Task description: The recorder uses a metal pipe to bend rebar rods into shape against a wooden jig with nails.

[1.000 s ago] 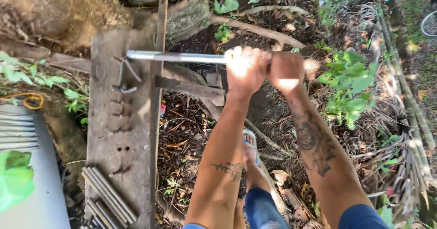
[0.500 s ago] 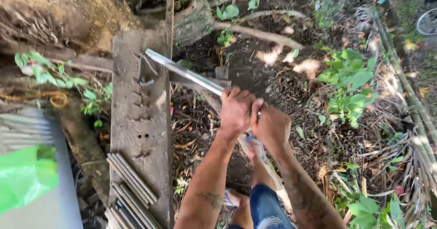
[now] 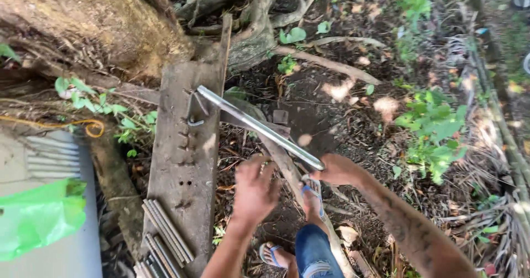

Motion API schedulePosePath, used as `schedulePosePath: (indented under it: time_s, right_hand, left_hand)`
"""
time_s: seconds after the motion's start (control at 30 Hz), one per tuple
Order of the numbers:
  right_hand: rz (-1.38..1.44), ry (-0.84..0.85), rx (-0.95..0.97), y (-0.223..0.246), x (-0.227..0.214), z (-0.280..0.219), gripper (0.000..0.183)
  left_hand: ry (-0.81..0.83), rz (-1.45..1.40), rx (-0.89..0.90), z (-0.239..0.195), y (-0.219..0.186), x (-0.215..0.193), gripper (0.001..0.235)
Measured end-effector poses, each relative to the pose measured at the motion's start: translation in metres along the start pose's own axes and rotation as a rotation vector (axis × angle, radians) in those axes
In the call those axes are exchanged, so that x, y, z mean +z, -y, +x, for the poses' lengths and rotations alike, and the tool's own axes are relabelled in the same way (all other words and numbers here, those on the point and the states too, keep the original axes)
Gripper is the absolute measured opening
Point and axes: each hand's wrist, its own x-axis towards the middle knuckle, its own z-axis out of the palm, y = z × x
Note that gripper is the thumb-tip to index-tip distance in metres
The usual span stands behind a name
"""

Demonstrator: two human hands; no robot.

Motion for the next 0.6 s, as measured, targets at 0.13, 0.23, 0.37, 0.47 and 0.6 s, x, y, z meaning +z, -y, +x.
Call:
schedulePosePath:
  time_s: [0.13,0.23,0.37,0.47,0.6]
  right_hand:
    - [0.014,0.045,-0.01,-0.005,0.002,0.012,0.051]
    - [0.358,0.096,0.067,-0.021,0.007,0.022,0.049]
    - [0.719,0.284,0.032,-0.004,-0.003,0.008,0.031]
    - [0.66,0.271,0.018,0.002,-0.008,0.01,0.028]
    - [0.628,0.283,0.009,0.011,-0.015,0.0,0.024]
  left_hand:
    - [0.041,0.254,-0.099,-0.041,0.051,-0.046,0.041]
    - [0.102,0.274,-0.146,-0.052,0.073,-0.044,0.046]
    - [0.237,0.348,-0.171,-0.048,0.066,-0.044,0.047]
    - [0.191,0.322,-0.168,-0.042,0.066,-0.043,0.047]
    - [0.223,0.387,-0.178,-0.045,0.068,-0.043,0.045]
